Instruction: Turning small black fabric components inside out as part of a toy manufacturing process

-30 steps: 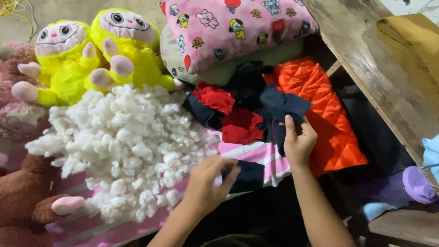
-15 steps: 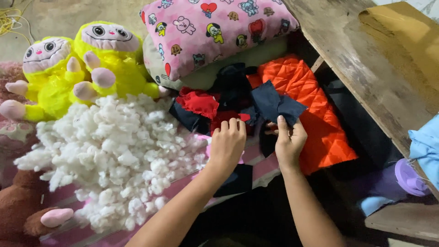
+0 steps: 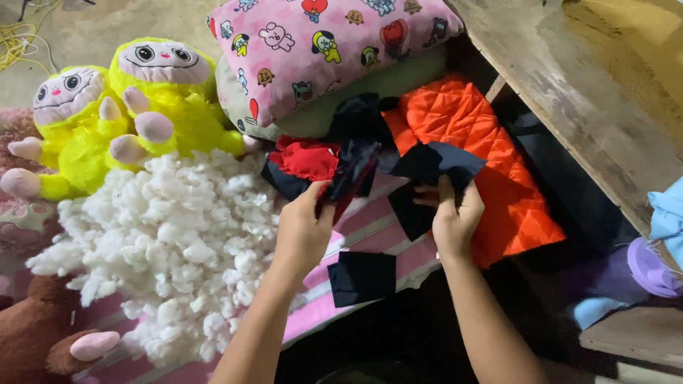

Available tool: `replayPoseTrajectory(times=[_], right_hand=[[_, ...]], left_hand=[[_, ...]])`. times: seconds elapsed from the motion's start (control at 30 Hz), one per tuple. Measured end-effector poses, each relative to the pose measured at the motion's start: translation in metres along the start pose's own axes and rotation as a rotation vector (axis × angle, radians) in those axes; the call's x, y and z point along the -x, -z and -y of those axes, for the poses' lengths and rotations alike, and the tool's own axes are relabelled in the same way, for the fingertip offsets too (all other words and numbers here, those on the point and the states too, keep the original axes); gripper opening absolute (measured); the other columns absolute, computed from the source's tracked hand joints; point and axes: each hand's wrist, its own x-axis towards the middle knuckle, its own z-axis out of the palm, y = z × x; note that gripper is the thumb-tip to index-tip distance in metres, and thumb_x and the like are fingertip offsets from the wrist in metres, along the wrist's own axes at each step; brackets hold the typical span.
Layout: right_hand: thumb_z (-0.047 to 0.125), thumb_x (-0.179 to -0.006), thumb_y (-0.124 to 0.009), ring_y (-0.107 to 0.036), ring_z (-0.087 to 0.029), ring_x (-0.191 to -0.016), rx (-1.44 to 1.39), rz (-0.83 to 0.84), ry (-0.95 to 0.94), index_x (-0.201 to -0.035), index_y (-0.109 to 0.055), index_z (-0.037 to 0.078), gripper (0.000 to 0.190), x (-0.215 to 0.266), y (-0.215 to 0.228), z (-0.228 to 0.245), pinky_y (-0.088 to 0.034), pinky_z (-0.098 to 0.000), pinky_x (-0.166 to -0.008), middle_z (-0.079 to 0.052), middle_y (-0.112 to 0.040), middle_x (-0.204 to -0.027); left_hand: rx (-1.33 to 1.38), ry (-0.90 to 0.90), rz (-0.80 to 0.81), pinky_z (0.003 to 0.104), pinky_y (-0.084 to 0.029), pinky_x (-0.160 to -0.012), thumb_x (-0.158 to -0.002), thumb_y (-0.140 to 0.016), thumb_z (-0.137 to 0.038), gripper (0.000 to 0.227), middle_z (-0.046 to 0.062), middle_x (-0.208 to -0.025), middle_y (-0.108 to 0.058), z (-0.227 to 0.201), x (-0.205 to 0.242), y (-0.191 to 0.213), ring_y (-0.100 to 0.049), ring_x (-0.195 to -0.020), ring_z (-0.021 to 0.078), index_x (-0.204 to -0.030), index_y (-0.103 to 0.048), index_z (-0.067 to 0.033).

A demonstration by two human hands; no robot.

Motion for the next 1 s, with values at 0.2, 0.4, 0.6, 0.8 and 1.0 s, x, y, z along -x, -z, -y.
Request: replayPoseTrajectory(times=[0.2,0.4,0.6,0.8,1.0], right_hand=[[0.001,-0.108,-0.059,-0.07,-0.023,-0.089,0.272,-0.022,0.145,-0.107,-0.07,-0.001,0.011,-0.005,0.013,-0.018,-0.06,-0.0386,-0.076,-0.013,-0.069,-0.091],[0.006,-0.111,-0.056,-0.065,-0.019,-0.082,0.214,0.006,0.138,-0.102,-0.065,0.001,0.014,-0.004,0.002,-0.005,-0.059,-0.0385,-0.067,-0.014,-0.066,-0.084],[0.007,-0.108,-0.063,-0.061,-0.019,-0.077,0.241,0.072,0.105,-0.097,-0.064,0.008,0.01,-0.005,0.028,-0.06,-0.053,-0.0346,-0.071,-0.006,-0.061,-0.082],[0.019,-0.089,-0.088,-0.067,-0.022,-0.062,0.573,0.244,0.129,-0.084,-0.068,0.008,0.023,0.002,0.014,-0.026,-0.052,-0.0316,-0.056,-0.006,-0.063,-0.066],[-0.011,-0.072,-0.06,-0.072,-0.031,-0.108,0.599,0.527,0.334,-0.093,-0.082,0.022,0.044,-0.006,0.014,0.006,-0.059,-0.0408,-0.087,-0.005,-0.077,-0.116]], left_hand=[[0.647,0.188,0.037,0.042,-0.06,-0.078,-0.096,-0.057,-0.004,0.023,0.013,-0.087,-0.075,-0.019,0.021,0.015,-0.07,-0.086,0.023,-0.11,-0.074,-0.0035],[0.676,0.083,-0.01,0.039,-0.058,-0.076,-0.098,-0.058,-0.002,0.02,0.017,-0.082,-0.071,-0.002,0.033,-0.012,-0.065,-0.087,0.0193,-0.112,-0.071,-0.0008],[0.142,-0.316,-0.449,0.044,-0.064,-0.077,-0.093,-0.059,0.008,0.036,0.02,-0.102,-0.074,-0.053,0.032,0.011,-0.074,-0.09,0.0399,-0.127,-0.067,0.0004],[0.129,-0.31,-0.674,0.042,-0.06,-0.08,-0.099,-0.055,-0.008,0.033,0.019,-0.109,-0.074,-0.023,0.028,0.008,-0.073,-0.095,0.0398,-0.13,-0.066,0.0002],[0.024,-0.39,-0.69,0.044,-0.058,-0.087,-0.104,-0.051,-0.019,0.034,0.018,-0.117,-0.073,-0.025,0.025,0.013,-0.073,-0.1,0.039,-0.129,-0.066,-0.0005]])
